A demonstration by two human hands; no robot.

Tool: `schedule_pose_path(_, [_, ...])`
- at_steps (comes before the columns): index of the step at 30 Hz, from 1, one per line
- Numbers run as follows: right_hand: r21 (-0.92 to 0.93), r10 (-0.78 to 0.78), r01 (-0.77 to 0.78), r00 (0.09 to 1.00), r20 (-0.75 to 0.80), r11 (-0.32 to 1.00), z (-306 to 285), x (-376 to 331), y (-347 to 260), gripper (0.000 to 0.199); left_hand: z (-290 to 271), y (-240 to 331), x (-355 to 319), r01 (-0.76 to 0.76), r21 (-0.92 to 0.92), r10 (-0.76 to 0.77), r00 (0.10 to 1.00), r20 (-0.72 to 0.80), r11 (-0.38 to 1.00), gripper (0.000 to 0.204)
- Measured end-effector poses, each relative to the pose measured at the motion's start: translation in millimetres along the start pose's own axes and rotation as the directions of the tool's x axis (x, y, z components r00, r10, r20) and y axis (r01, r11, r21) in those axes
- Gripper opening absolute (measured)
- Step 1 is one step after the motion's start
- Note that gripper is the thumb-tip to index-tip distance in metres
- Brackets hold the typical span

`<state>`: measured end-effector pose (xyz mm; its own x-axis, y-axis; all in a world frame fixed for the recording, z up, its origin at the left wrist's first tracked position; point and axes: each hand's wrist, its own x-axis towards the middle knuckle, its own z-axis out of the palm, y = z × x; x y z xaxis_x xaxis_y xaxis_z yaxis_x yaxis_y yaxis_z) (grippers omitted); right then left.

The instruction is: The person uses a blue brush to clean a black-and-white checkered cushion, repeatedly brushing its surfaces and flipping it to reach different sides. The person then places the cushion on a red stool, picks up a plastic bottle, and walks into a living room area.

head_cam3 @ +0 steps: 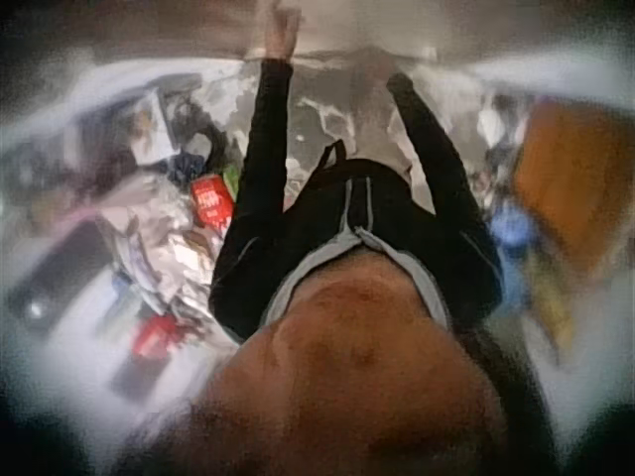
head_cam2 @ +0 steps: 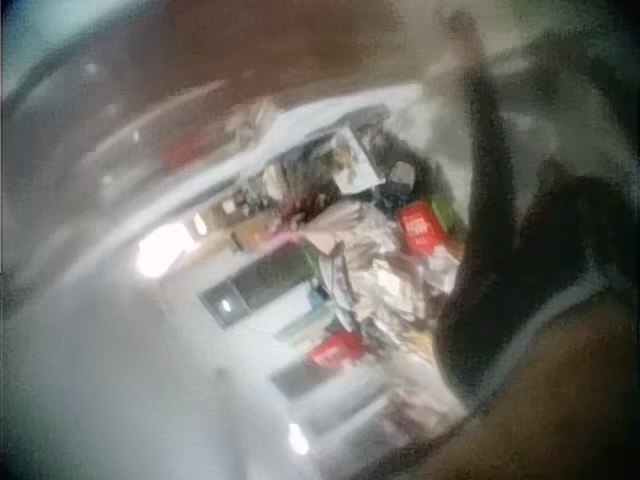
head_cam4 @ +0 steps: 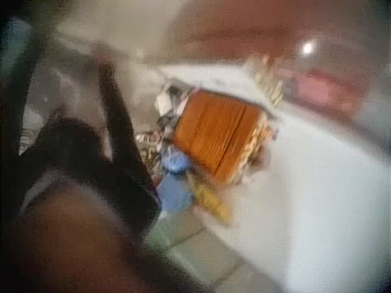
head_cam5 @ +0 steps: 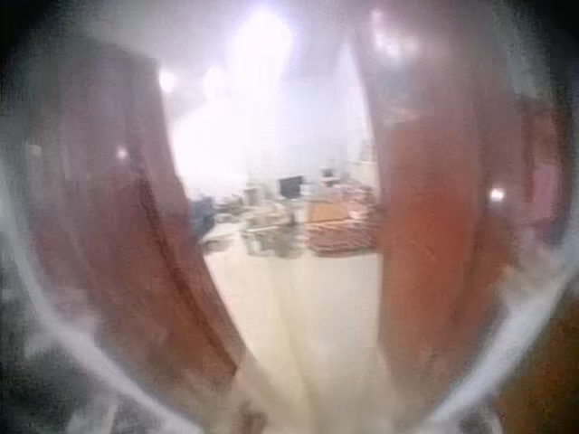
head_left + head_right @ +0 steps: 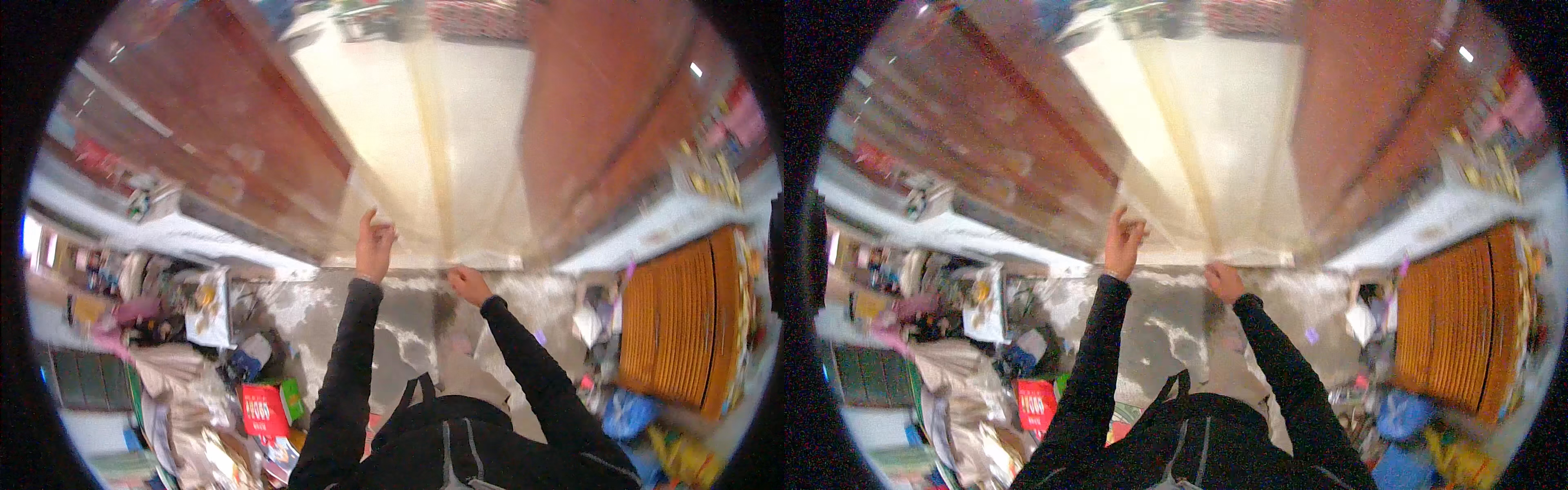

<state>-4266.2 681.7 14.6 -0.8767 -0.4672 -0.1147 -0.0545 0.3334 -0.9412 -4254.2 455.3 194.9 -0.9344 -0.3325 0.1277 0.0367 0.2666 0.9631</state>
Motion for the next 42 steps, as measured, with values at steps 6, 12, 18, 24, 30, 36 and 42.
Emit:
schedule_pose_path(6, [0.136,-0.349,0.327,0.914,0.205,0.935,-12.6,175.2,-250.5,0.048,-15.1,93.7,118.3,-0.190,0.196,0.235,0.942,-0.241,0.962,0.049])
schedule_pose_path(12, [-0.042,-0.351,0.350,0.936,-0.036,0.936,-103.8,275.1,-231.2,0.052,-87.7,56.9,179.4,-0.097,0.357,0.203,0.941,-0.272,0.929,0.044])
schedule_pose_path(18, [0.048,-0.132,0.152,0.947,-0.293,0.987,-220.8,313.2,-231.6,0.050,-149.6,26.3,274.5,0.191,0.257,-0.041,0.868,-0.495,0.947,0.044])
schedule_pose_path(24, [-0.249,-0.077,-0.083,0.817,-0.572,0.965,-289.0,319.4,-227.3,0.044,-212.8,-2.4,304.3,0.230,0.267,-0.023,0.796,-0.604,0.936,0.030])
schedule_pose_path(30, [-0.451,-0.105,-0.304,0.722,-0.683,0.839,-317.0,331.4,-195.3,0.043,-266.4,-25.1,301.1,0.295,0.307,-0.105,0.854,-0.510,0.905,0.029])
schedule_pose_path(36, [-0.390,0.037,-0.501,0.649,-0.760,0.773,-349.8,353.1,-160.8,0.041,-261.3,-46.5,354.2,0.552,0.366,-0.239,0.741,-0.628,0.749,0.027])
schedule_pose_path(42, [-0.127,0.142,-0.556,0.415,-0.899,0.821,-381.1,368.6,85.1,0.038,-253.7,-212.0,387.1,0.920,0.152,-0.403,0.302,-0.864,0.362,0.029])
